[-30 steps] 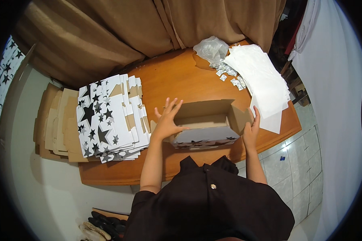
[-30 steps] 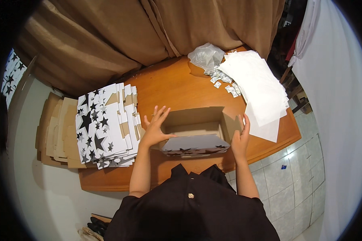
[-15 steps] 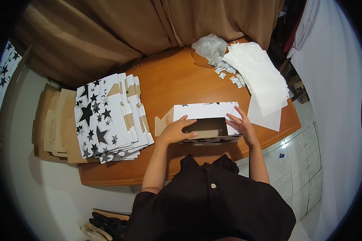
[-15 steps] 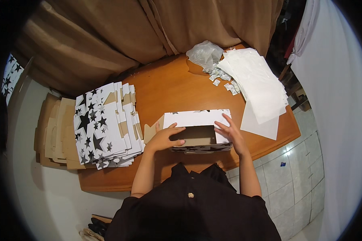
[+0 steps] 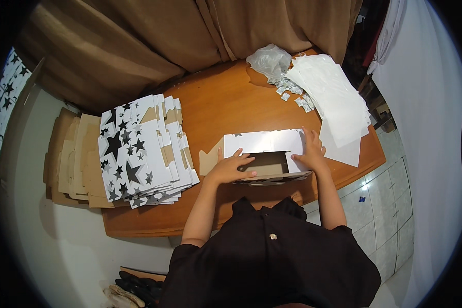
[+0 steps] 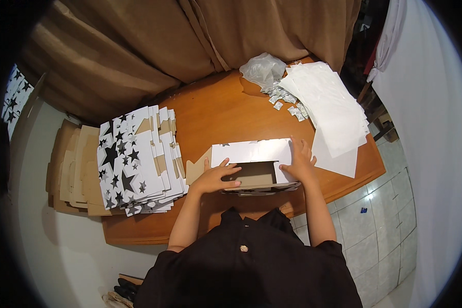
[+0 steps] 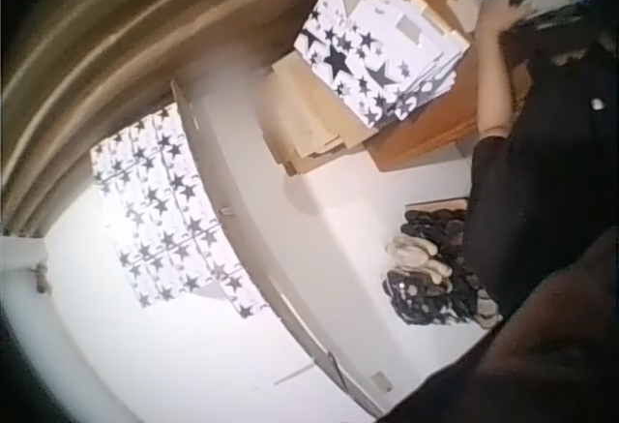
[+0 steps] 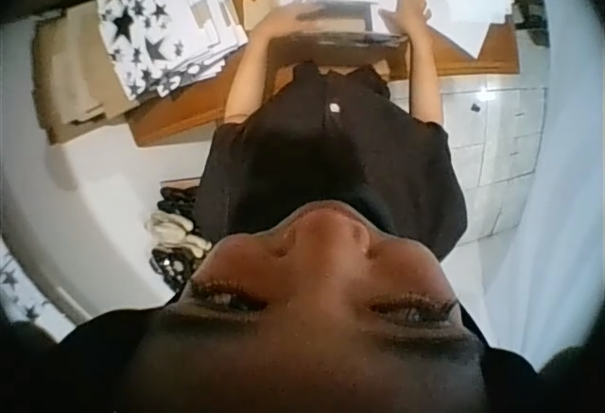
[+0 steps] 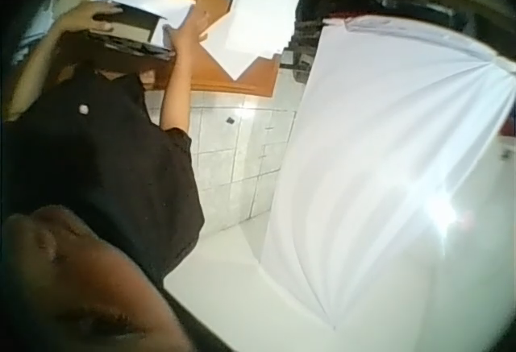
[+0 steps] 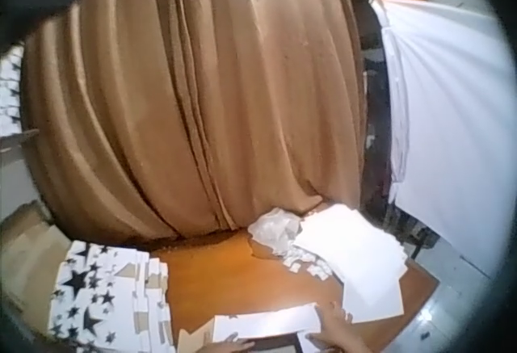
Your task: Assembling cardboard shoe boxes from flat sheets and placing tissue paper inside them.
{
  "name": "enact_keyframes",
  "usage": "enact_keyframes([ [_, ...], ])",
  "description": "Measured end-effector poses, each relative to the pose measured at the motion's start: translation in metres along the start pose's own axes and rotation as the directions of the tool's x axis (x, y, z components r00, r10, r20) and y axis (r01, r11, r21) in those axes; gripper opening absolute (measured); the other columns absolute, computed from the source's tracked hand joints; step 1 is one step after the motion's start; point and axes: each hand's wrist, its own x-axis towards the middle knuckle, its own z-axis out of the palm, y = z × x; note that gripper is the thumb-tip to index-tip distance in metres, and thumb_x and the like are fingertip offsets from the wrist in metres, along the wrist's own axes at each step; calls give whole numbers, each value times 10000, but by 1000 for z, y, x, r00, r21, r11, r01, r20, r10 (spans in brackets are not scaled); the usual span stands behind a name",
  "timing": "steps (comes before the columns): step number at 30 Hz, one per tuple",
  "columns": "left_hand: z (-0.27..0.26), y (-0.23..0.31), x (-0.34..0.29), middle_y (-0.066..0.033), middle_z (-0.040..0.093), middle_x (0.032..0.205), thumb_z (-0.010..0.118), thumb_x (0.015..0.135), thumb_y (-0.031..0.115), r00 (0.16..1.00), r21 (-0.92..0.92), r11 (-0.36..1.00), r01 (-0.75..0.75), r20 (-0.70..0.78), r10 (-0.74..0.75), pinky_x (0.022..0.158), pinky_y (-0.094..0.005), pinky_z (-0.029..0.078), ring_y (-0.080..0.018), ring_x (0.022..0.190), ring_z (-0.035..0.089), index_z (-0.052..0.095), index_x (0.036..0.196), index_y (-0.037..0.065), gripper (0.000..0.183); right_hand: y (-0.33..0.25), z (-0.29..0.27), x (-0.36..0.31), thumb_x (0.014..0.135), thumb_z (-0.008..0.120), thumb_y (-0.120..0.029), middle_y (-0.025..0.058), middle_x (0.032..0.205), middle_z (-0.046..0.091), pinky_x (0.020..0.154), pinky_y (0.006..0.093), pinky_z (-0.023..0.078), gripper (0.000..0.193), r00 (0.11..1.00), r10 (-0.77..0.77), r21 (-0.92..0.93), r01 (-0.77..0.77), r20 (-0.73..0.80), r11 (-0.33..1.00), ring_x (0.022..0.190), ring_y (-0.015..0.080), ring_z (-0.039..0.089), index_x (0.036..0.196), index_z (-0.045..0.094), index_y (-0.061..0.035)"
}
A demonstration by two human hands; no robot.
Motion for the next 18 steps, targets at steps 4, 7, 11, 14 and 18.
enact_keyframes([
  [4,10,-1,-1,-109,437,1384,496,752,703,995,52,998,-29,-94,34,1040,-614,-126,-292,1385,210,468,1337,120,826,-2,2,-3,613,805,-244,198,1425,246,992,620,223,974,1000,5,-40,-5,-7,999,1334,361,243,1416,254,-214],
  [7,5,8,-9,-113,464,1362,498,825,602,981,-25,999,-34,-193,29,1043,-624,-87,-286,1349,301,489,1317,116,692,14,8,-2,666,767,-227,152,1369,346,1042,463,275,832,988,-108,158,124,-107,980,1268,322,361,1377,342,-157],
  [11,-11,18,-33,-102,599,1195,588,860,338,875,-91,989,-117,-480,60,1080,-554,72,-264,1139,528,592,1181,86,408,27,5,-6,723,723,-209,191,1287,432,1009,397,330,649,950,-194,495,294,-244,818,1223,322,410,1298,445,-94],
  [14,-23,13,-58,-108,619,1110,605,847,229,634,78,978,-195,-750,187,1053,-508,217,-298,1086,541,607,1132,83,319,22,-15,-28,781,670,-185,159,1206,523,994,337,348,458,938,-180,506,314,-297,803,1149,296,486,1196,536,-46],
  [18,-38,-11,-67,-115,596,1103,598,835,92,370,-86,985,-150,-929,-24,940,-355,377,-259,1052,546,595,1124,58,292,18,-32,-51,809,646,-163,103,1010,639,983,353,350,205,910,-414,666,328,-31,670,1082,237,546,959,649,-23],
])
